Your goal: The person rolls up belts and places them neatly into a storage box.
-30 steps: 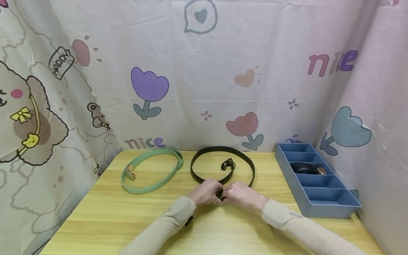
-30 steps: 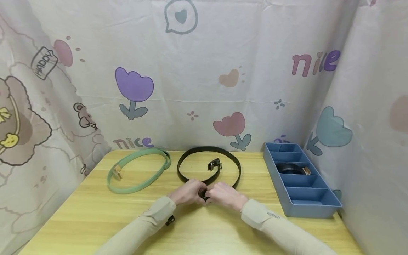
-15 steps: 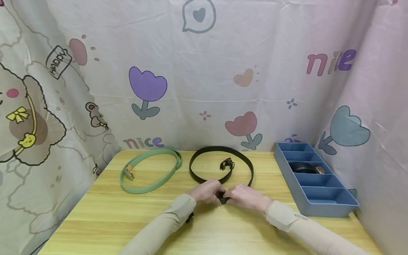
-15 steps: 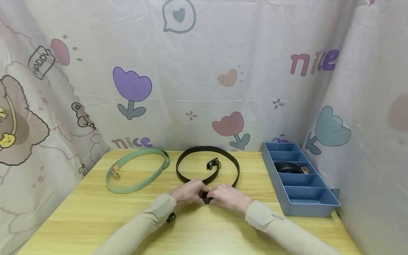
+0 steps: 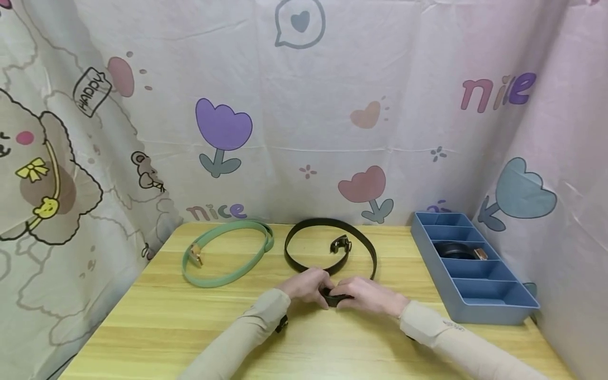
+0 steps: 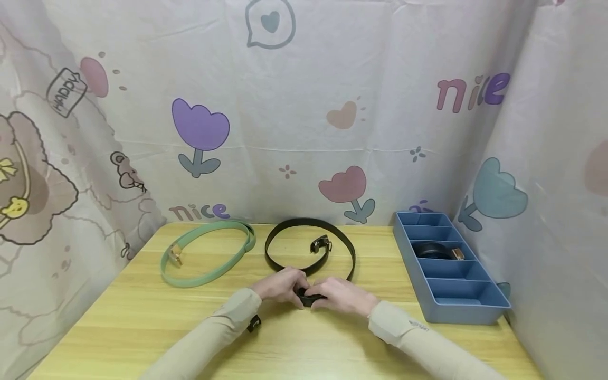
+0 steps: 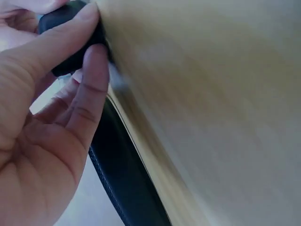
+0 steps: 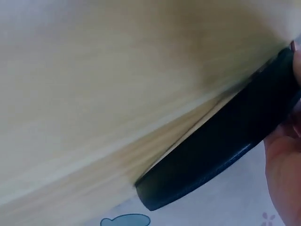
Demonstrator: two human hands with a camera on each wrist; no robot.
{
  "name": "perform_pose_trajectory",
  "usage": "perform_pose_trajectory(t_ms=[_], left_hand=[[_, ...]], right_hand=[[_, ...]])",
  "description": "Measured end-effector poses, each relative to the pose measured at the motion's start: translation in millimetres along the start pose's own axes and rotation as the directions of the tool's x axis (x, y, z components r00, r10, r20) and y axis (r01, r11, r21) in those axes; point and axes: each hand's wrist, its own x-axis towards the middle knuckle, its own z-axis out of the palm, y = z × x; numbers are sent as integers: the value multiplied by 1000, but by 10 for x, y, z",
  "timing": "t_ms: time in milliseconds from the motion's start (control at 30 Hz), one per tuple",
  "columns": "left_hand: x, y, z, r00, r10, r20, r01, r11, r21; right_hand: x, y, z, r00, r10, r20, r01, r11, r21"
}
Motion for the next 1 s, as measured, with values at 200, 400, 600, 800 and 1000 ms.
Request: perform_pose_trajectory(t_ms=[200,400,600,800,1000], left_hand=[[-35,8,21,999,-36,-8,36,999,-9],[-39,63,16,998,0,-66,5,996,84],[-36,33,-7,999,0,-37,1,1000,19],[-63,24,10,999,-34,3,34,999,-18],[-62,122,18,996,-70,-62,73,996,54]], right_hand=[[54,-126,37,993,113,-23,-113,993,23],[50,-179,100,980,188,-59,-186,982,31],[5,-115,28,993,114,-13,-114,993,5],[75,-157,16,993,116,0,-116,993,34],[85,-186,45,980,197,-37,-195,979,56]])
